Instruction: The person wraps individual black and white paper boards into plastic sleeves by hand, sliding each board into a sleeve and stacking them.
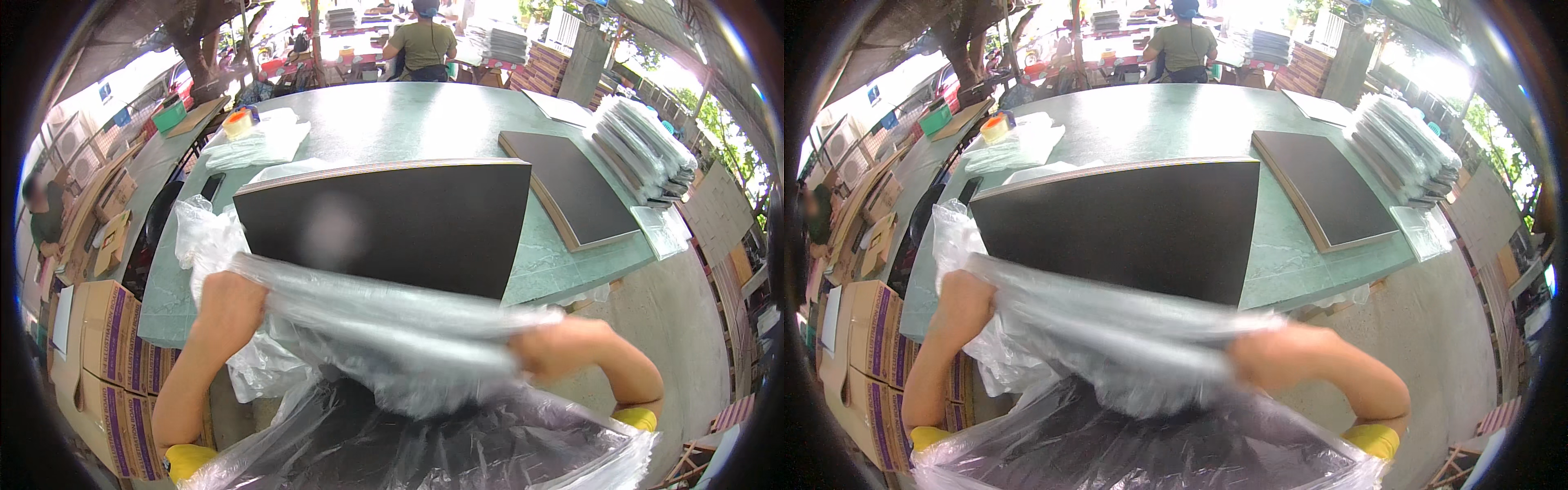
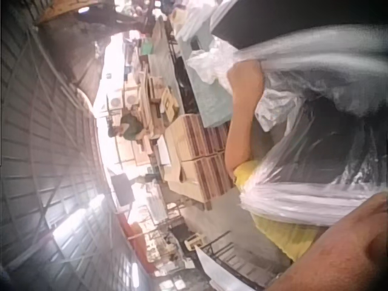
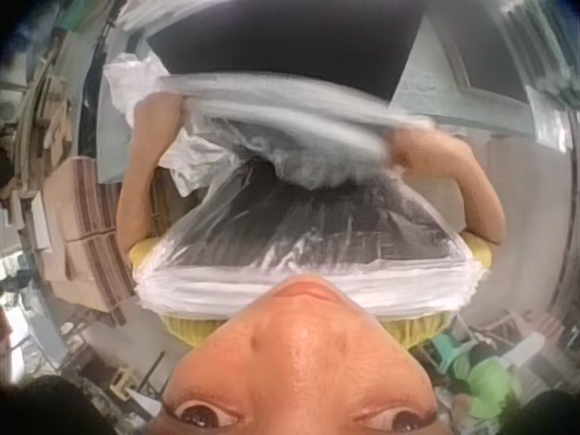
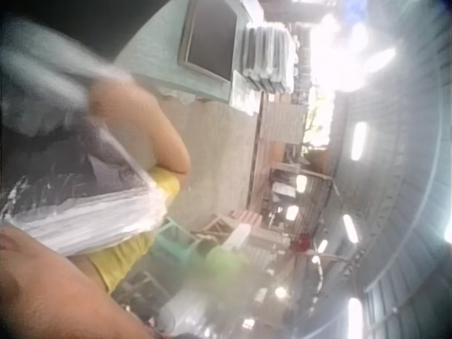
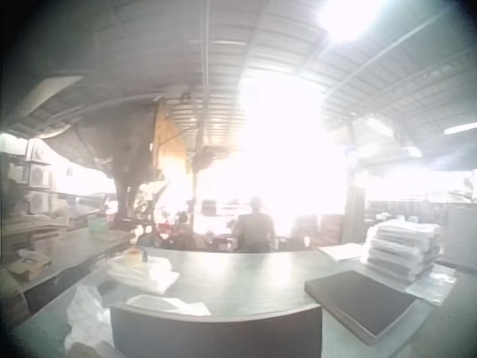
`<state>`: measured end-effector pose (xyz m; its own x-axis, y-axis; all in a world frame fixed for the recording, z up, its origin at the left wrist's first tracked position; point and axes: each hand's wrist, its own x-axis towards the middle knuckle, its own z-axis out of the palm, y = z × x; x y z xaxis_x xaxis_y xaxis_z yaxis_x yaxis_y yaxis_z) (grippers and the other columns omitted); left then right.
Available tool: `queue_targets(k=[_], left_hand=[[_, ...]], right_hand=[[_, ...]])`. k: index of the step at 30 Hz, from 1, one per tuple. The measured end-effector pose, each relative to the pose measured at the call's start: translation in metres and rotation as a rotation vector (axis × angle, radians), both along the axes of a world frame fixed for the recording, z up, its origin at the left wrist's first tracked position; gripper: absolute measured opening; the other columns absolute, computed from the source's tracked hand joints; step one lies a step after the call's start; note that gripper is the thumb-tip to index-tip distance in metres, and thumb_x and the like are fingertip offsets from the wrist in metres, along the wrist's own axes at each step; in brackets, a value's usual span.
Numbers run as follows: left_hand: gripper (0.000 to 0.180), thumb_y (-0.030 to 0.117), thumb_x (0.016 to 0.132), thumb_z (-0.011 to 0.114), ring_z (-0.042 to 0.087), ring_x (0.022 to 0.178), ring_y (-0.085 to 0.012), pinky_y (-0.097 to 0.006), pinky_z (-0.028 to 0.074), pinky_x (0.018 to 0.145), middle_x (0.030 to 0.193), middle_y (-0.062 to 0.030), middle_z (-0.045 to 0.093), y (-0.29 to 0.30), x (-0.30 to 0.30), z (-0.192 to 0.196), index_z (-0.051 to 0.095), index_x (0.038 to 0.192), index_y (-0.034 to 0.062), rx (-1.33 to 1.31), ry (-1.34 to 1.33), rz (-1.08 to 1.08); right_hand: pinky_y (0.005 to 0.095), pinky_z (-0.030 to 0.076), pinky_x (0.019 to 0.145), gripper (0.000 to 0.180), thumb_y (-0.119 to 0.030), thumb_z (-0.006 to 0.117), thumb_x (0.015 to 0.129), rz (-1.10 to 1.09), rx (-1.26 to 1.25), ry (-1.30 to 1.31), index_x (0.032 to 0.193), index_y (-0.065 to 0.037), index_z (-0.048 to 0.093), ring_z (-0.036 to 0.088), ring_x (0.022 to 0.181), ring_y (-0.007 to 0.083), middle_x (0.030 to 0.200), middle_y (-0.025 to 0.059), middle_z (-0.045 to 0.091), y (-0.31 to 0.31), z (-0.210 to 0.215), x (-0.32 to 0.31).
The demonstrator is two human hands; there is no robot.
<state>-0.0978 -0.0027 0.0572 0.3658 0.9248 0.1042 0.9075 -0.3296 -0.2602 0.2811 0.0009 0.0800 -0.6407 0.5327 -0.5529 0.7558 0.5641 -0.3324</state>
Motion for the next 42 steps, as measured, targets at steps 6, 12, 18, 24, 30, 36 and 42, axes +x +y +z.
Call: queue_targets(k=[6, 12, 18, 24, 30, 36, 42], left_hand=[[0.011, 0.013, 0.067, 0.049, 0.057, 0.05, -0.0201, -0.03, 0.043, 0.039, 0.063, -0.0132, 0.054, -0.063, 0.09, 0.003, 0.05, 0.065, 0.0028, -0.478, -0.361, -1.085], [0.006, 0.012, 0.066, 0.053, 0.056, 0.049, -0.0172, -0.029, 0.04, 0.035, 0.062, -0.01, 0.056, -0.003, 0.034, 0.015, 0.054, 0.068, 0.0061, -0.309, 0.212, -0.024], [0.007, 0.012, 0.067, 0.05, 0.057, 0.053, -0.0168, -0.028, 0.043, 0.042, 0.062, -0.0102, 0.057, -0.052, 0.07, 0.016, 0.053, 0.067, 0.006, -0.36, 0.176, -0.799], [0.013, 0.016, 0.069, 0.054, 0.061, 0.067, -0.0234, -0.037, 0.047, 0.054, 0.069, -0.0088, 0.061, 0.005, -0.025, -0.058, 0.059, 0.077, 0.007, -0.274, 0.272, 0.084], [0.021, 0.023, 0.078, 0.057, 0.06, 0.068, -0.0157, -0.031, 0.046, 0.053, 0.074, -0.0083, 0.062, -0.02, -0.024, -0.031, 0.059, 0.078, 0.0024, -0.911, -0.821, 0.076], [0.016, 0.001, 0.073, 0.047, 0.052, 0.055, -0.018, -0.029, 0.043, 0.049, 0.063, -0.0064, 0.05, 0.035, -0.093, -0.016, 0.05, 0.089, 0.0055, 0.555, -0.778, 0.369], [0.065, -0.01, 0.064, 0.044, 0.051, 0.08, -0.0262, -0.031, 0.042, 0.07, 0.104, -0.0109, 0.045, 0.039, -0.032, 0.008, 0.038, 0.124, 0.0139, 0.359, -0.711, 0.058]], right_hand=[[0.0356, 0.043, 0.077, 0.022, -0.01, 0.05, 0.075, -0.15, 0.829, -0.2, 0.096, -0.007, 0.056, 0.055, 0.089, 0.0228, 0.092, 0.0105, 0.058, 0.068, -0.024, 0.021], [0.0357, 0.037, 0.088, 0.023, -0.019, 0.045, 0.082, -0.106, 1.158, 0.206, 0.101, -0.009, 0.054, 0.051, 0.095, 0.0207, 0.092, 0.006, 0.057, 0.071, -0.045, 0.026], [0.0346, 0.032, 0.095, 0.027, -0.022, 0.038, 0.087, -0.964, -0.265, 1.44, 0.104, -0.006, 0.053, 0.048, 0.098, 0.0193, 0.1, 0.0082, 0.055, 0.088, -0.049, 0.041], [0.0369, 0.04, 0.078, 0.02, -0.017, 0.053, 0.069, 0.344, 0.3, -0.393, 0.084, -0.007, 0.061, 0.053, 0.085, 0.0229, 0.089, 0.0114, 0.057, 0.023, -0.01, -0.021], [0.0237, 0.045, 0.054, 0.027, 0.009, 0.054, 0.06, -0.598, 0.99, 0.95, 0.083, -0.005, 0.057, 0.057, 0.06, 0.0142, 0.067, 0.0071, 0.058, 0.071, 0.047, 0.008], [0.0301, 0.046, 0.062, 0.036, 0.01, 0.048, 0.056, -0.308, 0.853, 0.564, 0.088, -0.004, 0.057, 0.056, 0.069, 0.0226, 0.081, 0.008, 0.058, 0.073, -0.005, -0.026], [0.0354, 0.028, 0.097, 0.074, 0.019, 0.034, 0.05, -0.375, 1.077, 0.674, 0.12, -0.005, 0.041, 0.036, 0.116, 0.0292, 0.122, 0.0148, 0.04, 0.113, 0.005, -0.003]])
